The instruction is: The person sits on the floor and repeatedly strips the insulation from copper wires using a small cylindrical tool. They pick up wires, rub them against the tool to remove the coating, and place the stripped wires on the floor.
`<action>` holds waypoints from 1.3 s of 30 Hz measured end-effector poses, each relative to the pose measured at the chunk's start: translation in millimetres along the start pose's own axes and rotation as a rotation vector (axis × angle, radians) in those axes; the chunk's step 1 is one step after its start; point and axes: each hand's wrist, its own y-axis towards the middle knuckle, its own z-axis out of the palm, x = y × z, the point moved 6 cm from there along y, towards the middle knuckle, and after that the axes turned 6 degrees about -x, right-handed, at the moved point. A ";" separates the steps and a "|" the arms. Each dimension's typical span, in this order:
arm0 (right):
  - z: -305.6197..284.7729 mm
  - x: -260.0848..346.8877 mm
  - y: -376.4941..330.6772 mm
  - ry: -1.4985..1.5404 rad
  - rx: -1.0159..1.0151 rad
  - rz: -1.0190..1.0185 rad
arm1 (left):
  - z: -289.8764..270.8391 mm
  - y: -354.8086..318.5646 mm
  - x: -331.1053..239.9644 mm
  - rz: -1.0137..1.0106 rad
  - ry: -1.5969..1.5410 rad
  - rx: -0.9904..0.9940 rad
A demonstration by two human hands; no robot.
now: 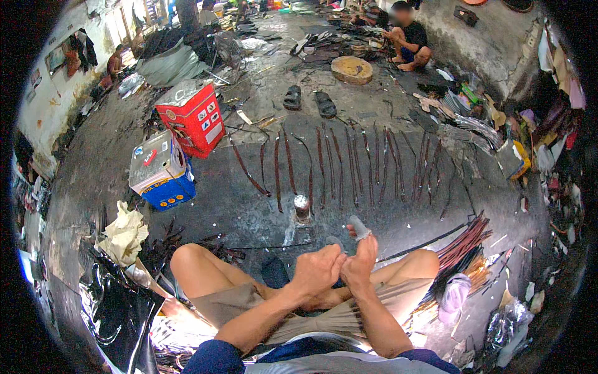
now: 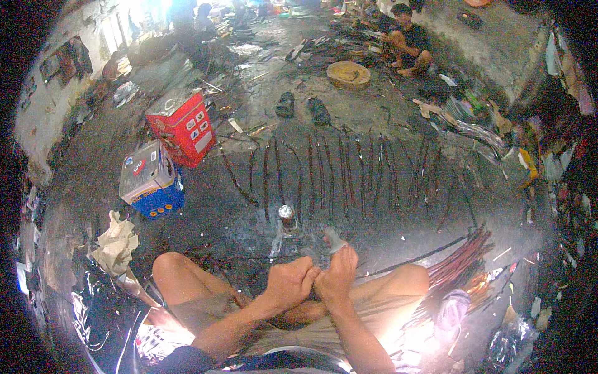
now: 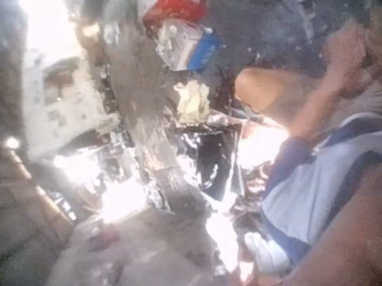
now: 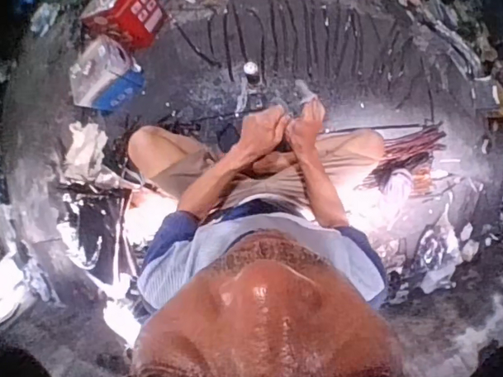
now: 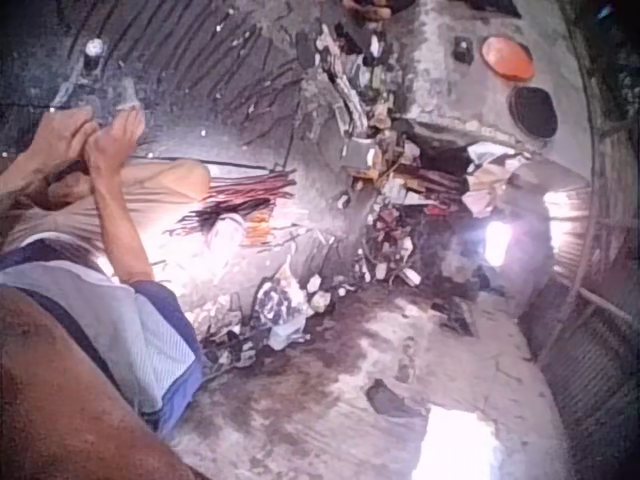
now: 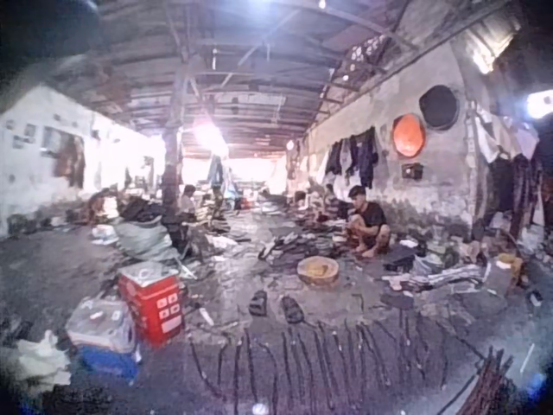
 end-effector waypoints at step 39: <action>114.5 -203.3 -2.5 0.130 0.994 0.502 | 63.9 81.2 448.7 -0.484 0.614 0.074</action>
